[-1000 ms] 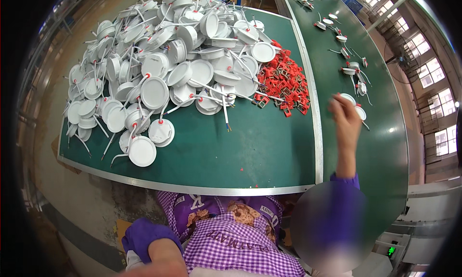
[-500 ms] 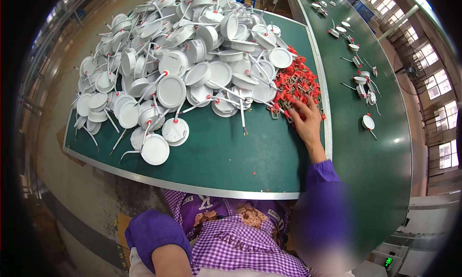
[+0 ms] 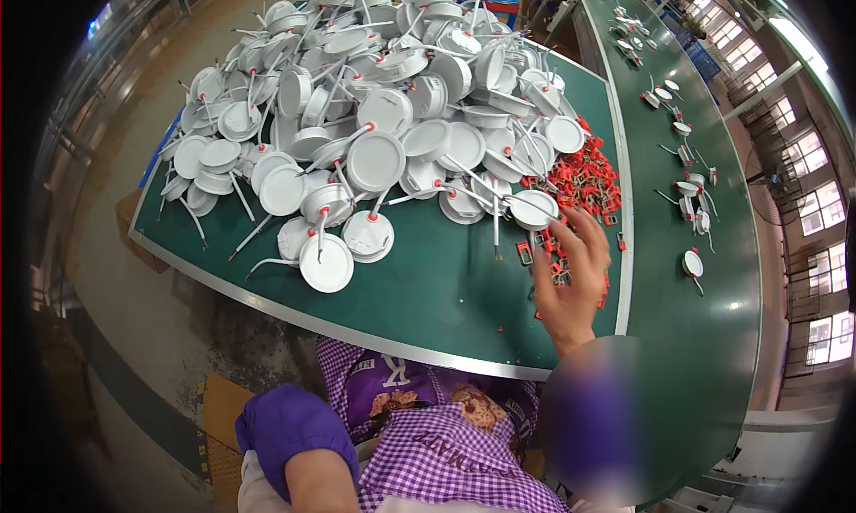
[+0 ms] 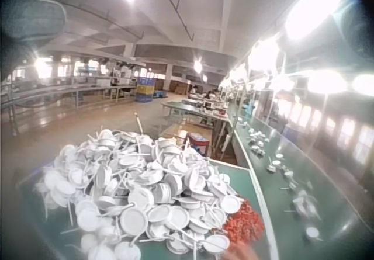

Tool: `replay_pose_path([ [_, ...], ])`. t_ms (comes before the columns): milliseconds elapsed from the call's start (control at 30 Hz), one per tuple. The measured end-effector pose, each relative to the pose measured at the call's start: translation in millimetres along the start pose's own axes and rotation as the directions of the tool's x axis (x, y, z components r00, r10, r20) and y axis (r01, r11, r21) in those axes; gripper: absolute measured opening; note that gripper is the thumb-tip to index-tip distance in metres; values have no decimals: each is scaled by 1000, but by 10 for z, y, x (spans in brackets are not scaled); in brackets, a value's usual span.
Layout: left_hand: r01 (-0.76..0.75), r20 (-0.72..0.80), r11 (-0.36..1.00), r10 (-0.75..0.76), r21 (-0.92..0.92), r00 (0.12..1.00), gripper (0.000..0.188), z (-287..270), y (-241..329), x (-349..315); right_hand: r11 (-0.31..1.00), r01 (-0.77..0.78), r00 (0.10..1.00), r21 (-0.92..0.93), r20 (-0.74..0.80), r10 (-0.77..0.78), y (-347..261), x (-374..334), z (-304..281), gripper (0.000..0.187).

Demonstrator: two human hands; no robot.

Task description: Assembling LED ceiling lights by attaching red mounting clips to the circular housing.

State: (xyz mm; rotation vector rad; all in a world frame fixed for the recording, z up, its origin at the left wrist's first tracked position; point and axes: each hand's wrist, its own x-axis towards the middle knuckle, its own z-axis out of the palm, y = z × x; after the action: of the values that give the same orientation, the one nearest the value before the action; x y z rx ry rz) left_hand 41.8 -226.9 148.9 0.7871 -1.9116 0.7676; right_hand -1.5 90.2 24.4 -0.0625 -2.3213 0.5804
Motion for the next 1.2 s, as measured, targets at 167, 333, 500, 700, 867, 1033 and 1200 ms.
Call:
replay_pose_path([
  [167,-244,153,796,386,-554,910,45,298,-96,-145,977,103,994,-185,58,-94,-5,646,308,49],
  [333,114,41,-337,216,-934,976,50,1030,1499,17,874,137,944,-466,328,27,-239,1041,601,69],
  [500,315,20,-321,671,-893,741,38,1777,2484,-337,793,160,792,-588,555,252,-19,1114,469,45],
  [700,190,0,-140,803,-972,595,49,1290,2572,-740,921,-28,866,-388,451,216,146,522,178,14],
  [867,245,19,-172,784,-954,621,47,956,2501,-923,932,-96,907,-350,355,227,109,94,-37,19],
  [1033,266,87,-124,746,-956,660,48,703,2411,-1054,973,-97,950,-211,273,154,35,-99,-350,34],
  [1200,325,66,-354,581,-877,811,29,590,2199,-943,958,-258,958,-121,-163,237,0,-373,-691,25],
])
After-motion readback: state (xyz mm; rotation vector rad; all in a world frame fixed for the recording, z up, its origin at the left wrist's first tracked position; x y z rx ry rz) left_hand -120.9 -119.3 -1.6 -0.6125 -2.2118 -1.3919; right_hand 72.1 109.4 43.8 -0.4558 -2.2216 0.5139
